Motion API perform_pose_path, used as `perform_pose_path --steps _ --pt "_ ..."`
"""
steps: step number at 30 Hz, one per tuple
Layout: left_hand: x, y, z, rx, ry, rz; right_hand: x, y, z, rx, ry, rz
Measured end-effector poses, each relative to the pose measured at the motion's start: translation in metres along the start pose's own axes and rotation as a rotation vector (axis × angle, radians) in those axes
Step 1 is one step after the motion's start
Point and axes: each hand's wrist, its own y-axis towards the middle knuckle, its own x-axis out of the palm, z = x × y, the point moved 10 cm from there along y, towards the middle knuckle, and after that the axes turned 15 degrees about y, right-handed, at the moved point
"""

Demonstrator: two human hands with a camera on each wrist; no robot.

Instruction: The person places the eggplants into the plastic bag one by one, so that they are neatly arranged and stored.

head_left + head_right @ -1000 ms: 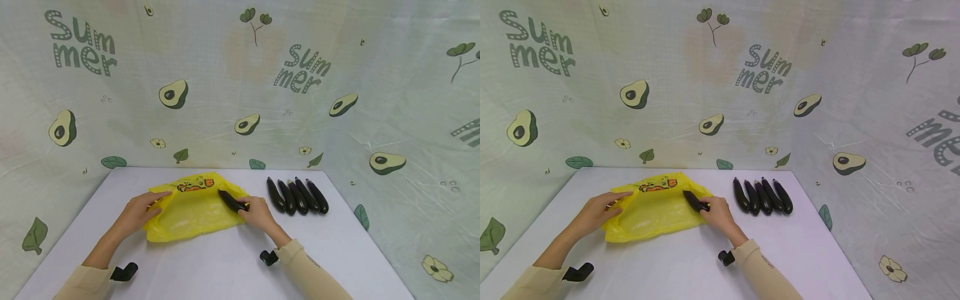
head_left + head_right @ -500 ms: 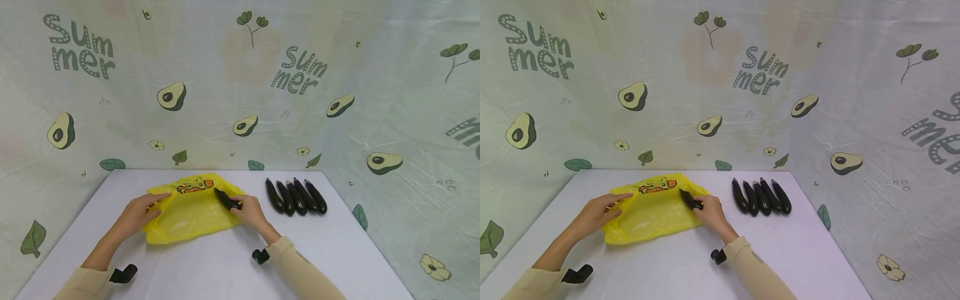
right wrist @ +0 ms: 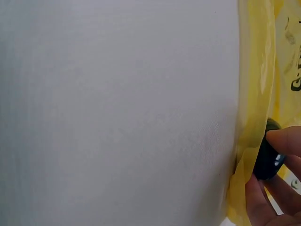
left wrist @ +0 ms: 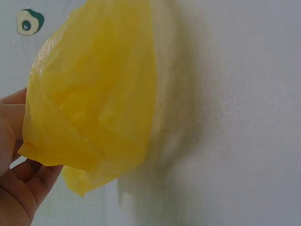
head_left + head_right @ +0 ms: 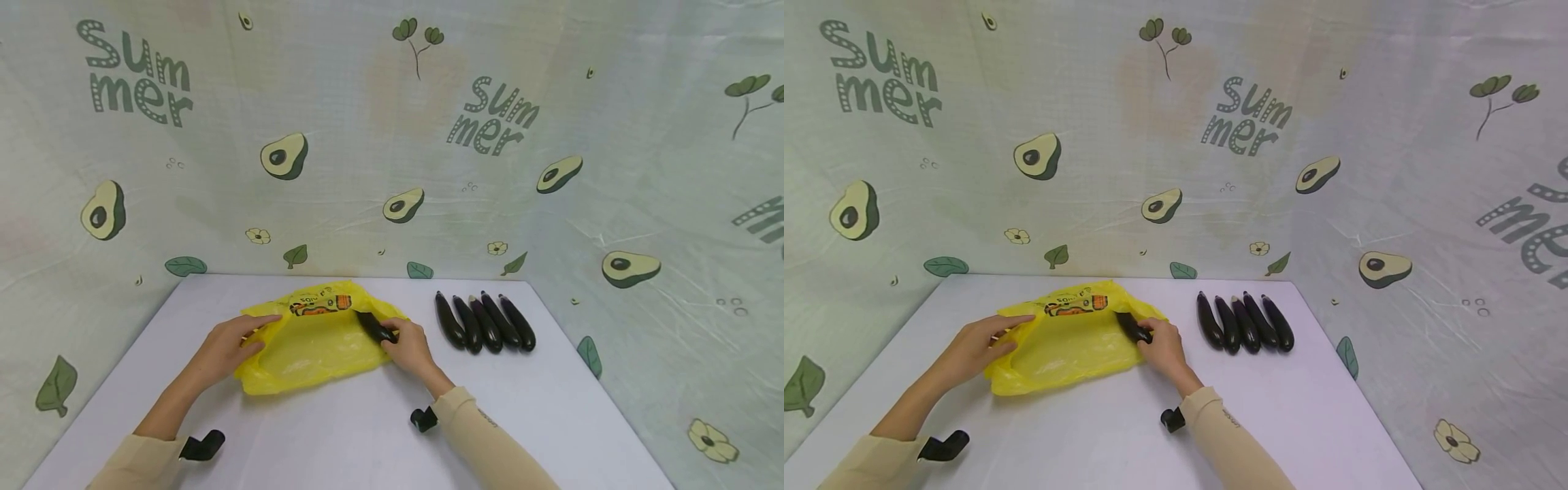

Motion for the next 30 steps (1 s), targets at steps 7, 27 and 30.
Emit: perform_pose_path --steps 7,27,30 --pt "0.0029 0.0008 -0.0018 -0.010 -0.008 -0.009 0.0013 0.0016 0.0024 0.003 0.006 0.012" --pt "0.0021 0.0012 0.0005 0.000 -0.012 -0.011 0.0045 0.0062 0.0059 0.009 -0.087 0.090" --pt "0.0018 0.0011 0.0015 0.005 -0.012 -0.006 0.0047 0.0061 0.0042 0.026 -0.089 0.097"
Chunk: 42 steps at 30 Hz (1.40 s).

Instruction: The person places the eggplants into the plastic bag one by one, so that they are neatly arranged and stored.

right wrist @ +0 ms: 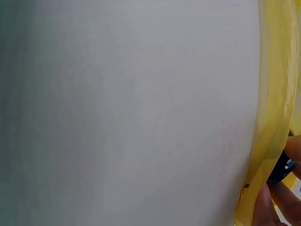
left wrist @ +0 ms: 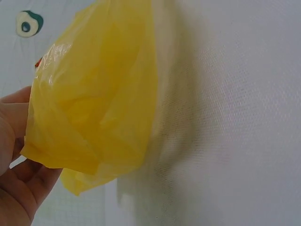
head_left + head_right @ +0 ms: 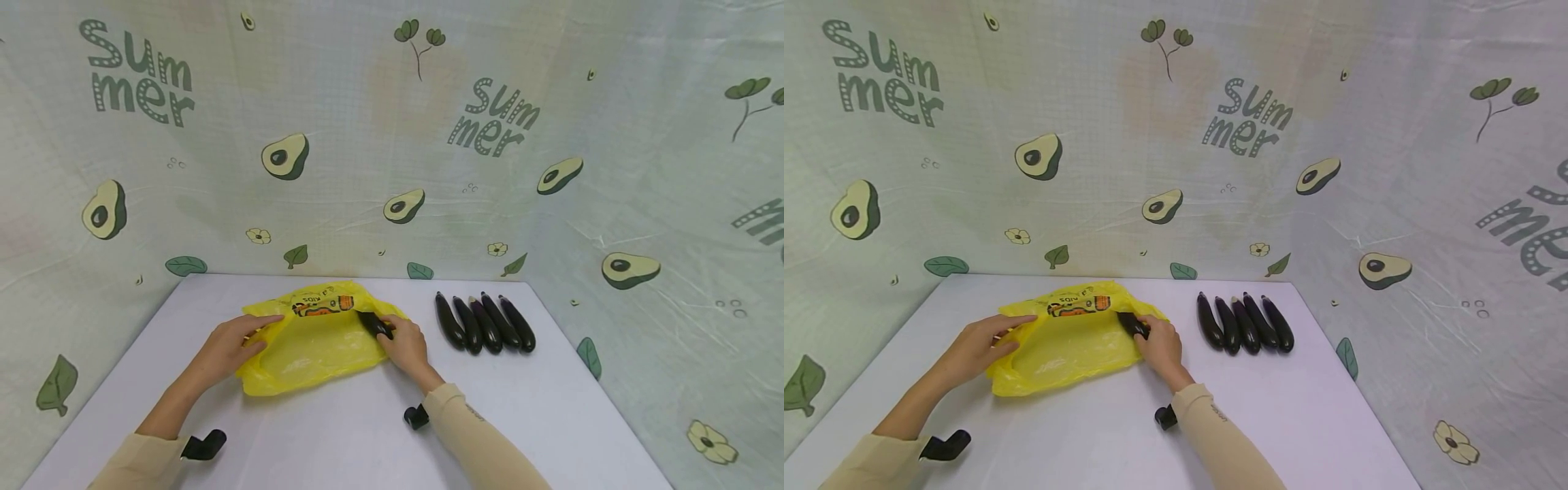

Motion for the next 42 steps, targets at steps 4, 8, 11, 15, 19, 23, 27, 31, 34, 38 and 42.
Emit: perform_pose_path --steps 4,8,11,15,19,23,27,31,34,38,42 --pt "0.001 0.000 0.001 0.002 -0.002 -0.010 -0.001 -0.001 -0.003 0.008 0.004 0.007" --pt "0.003 0.001 0.002 -0.001 0.002 -0.028 -0.001 -0.001 -0.003 0.014 0.004 0.008" --pt "0.003 0.002 0.001 -0.005 0.006 -0.033 -0.001 0.000 -0.002 0.013 -0.001 0.004" --pt "0.004 0.002 0.001 -0.003 0.000 -0.033 0.000 -0.001 -0.001 0.009 -0.002 -0.006" --pt "0.004 0.002 0.000 0.001 0.002 -0.026 0.001 -0.002 0.000 0.016 0.010 -0.032" --pt "0.004 0.002 0.000 0.003 0.002 -0.022 -0.003 -0.004 -0.002 0.030 0.041 -0.060" --pt "0.003 0.002 0.000 0.004 -0.006 -0.018 -0.017 -0.006 -0.008 0.017 0.085 -0.054" --pt "0.002 0.001 0.000 0.003 -0.012 -0.008 -0.037 -0.005 -0.013 -0.007 0.070 -0.028" --pt "0.001 0.000 -0.001 0.002 -0.012 -0.004 -0.056 -0.004 -0.012 -0.024 0.016 0.002" --pt "0.001 -0.001 -0.002 0.001 -0.010 -0.008 -0.083 -0.002 -0.005 -0.049 -0.069 0.043" --pt "0.002 -0.001 -0.004 -0.007 -0.012 -0.019 -0.104 -0.001 0.010 -0.044 -0.165 0.057"
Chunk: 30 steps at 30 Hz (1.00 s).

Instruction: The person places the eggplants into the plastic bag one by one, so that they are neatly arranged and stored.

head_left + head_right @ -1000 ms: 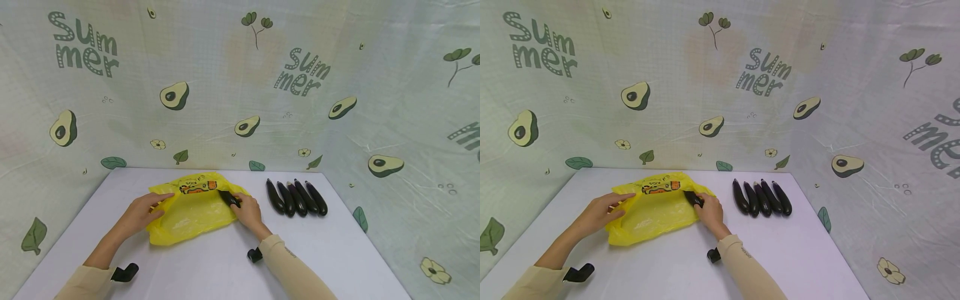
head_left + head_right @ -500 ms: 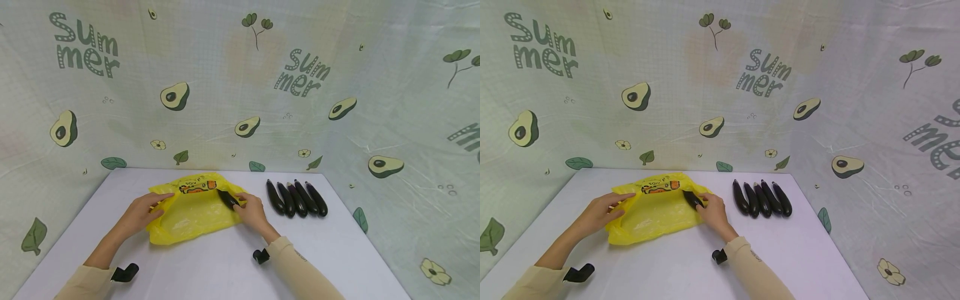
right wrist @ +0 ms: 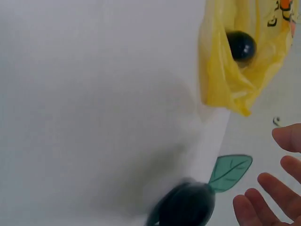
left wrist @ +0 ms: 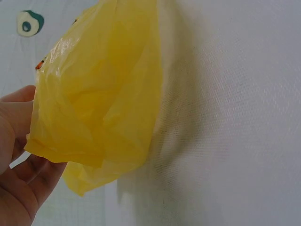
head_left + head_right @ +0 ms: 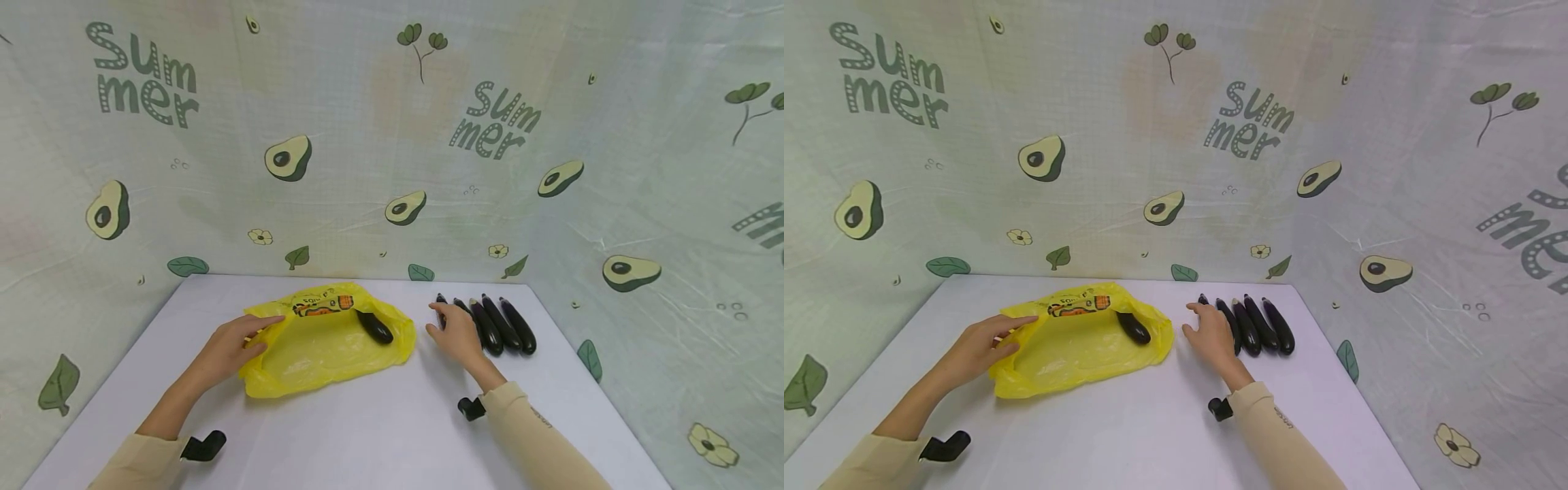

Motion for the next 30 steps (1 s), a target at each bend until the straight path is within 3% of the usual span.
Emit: perform_pose_path --steps 5,12,24,30 --pt "0.000 0.000 0.001 -0.004 -0.008 -0.007 -0.014 -0.002 0.023 0.020 -0.096 0.001" --pt "0.002 0.000 0.000 -0.021 -0.018 -0.021 -0.018 -0.005 0.045 0.024 -0.142 0.001" --pt "0.002 0.000 0.000 -0.020 -0.001 -0.017 -0.013 -0.005 0.045 -0.045 -0.172 -0.047" --pt "0.000 0.001 0.002 -0.016 -0.008 -0.013 -0.010 -0.006 0.049 0.006 -0.176 -0.081"
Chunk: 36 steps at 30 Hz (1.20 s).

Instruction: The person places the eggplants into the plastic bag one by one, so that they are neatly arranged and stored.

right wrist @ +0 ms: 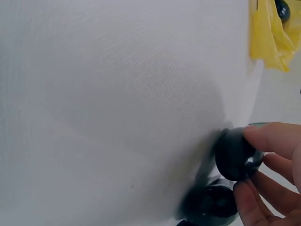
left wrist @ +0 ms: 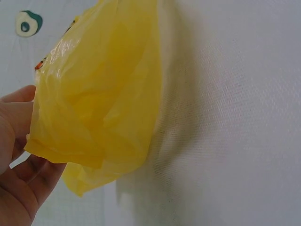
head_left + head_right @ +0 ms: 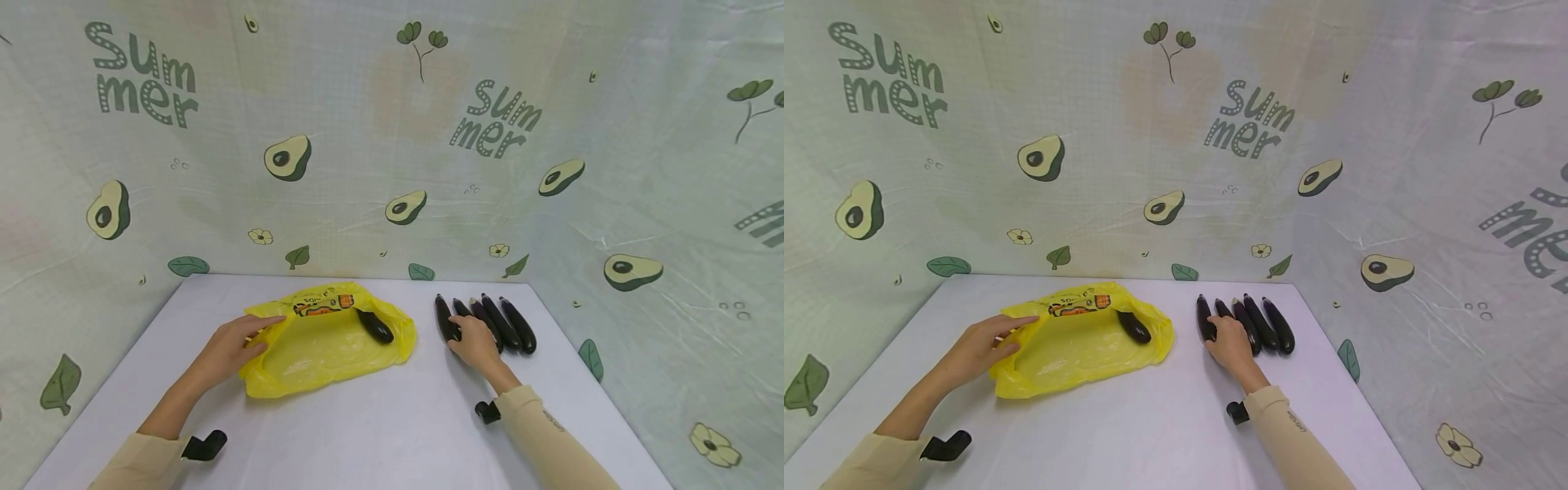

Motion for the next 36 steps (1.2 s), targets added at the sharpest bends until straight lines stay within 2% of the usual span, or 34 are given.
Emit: perform_pose_path --steps 6,17,27,36 --pt "-0.0004 -0.0003 -0.0003 -0.008 0.009 0.000 0.0045 -0.0005 0.0011 0.054 0.000 -0.062" --pt "-0.0001 0.0001 0.0003 -0.009 0.007 0.000 0.0082 -0.0047 -0.0071 0.038 -0.010 -0.131" --pt "-0.0010 0.0017 0.0024 -0.009 0.010 -0.001 0.0074 -0.0063 -0.0047 0.057 -0.022 -0.156" --pt "-0.0010 0.0021 0.0026 -0.004 0.002 -0.001 0.0104 -0.0053 0.0002 0.067 0.009 -0.164"
